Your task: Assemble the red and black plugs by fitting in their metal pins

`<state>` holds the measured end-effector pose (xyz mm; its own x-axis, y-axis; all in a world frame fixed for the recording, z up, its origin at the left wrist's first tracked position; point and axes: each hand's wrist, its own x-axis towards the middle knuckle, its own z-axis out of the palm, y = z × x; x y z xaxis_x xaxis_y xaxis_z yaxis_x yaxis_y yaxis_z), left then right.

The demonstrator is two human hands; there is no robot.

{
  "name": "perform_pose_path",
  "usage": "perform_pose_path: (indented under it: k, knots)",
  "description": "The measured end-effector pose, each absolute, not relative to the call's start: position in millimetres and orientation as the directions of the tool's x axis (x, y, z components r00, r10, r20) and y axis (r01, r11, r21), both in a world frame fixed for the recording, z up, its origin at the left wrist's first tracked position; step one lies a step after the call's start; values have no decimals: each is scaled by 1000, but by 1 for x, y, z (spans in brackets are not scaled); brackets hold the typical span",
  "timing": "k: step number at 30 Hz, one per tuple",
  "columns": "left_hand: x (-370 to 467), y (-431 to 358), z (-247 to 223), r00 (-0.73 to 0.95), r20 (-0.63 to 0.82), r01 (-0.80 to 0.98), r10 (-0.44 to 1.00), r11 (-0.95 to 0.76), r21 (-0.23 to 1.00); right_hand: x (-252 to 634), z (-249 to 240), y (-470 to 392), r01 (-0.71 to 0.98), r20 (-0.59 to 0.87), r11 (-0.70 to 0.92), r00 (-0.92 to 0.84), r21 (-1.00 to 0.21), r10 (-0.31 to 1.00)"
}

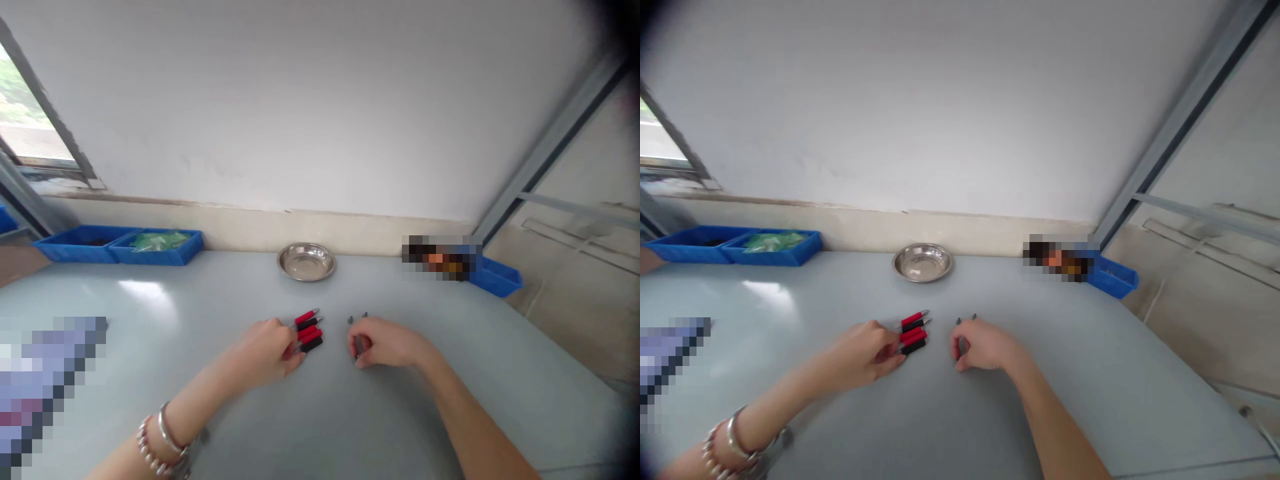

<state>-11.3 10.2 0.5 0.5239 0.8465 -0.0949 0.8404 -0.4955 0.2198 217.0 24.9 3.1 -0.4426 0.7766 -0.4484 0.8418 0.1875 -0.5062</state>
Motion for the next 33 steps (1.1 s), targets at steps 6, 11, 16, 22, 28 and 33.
perform_pose_path:
  k: [6, 11, 16, 22, 28, 33]
  knots:
    - [-14, 12, -4, 542, -95, 830, 835, -513, 217, 223, 8, 29, 771, -258, 160, -389, -616, 884]
    - [-13, 11, -2, 525, -95, 843, 845, -503, 190, 220, 8, 31, 769, -74, 153, -251, -621, 965]
    - [-9, 9, 6, 489, -86, 867, 868, -472, 161, 218, 7, 32, 795, 30, 202, -225, -573, 974]
    - [-10, 15, 5, 395, 65, 877, 917, -397, 271, 216, 3, 34, 911, -35, 165, -192, -377, 981]
    - [-18, 24, -7, 329, 73, 889, 942, -334, 312, 212, -7, 33, 974, -41, 196, -202, -116, 978]
    - [-23, 31, -15, 355, 67, 861, 932, -354, 364, 215, -13, 35, 977, -69, 183, -191, -105, 979]
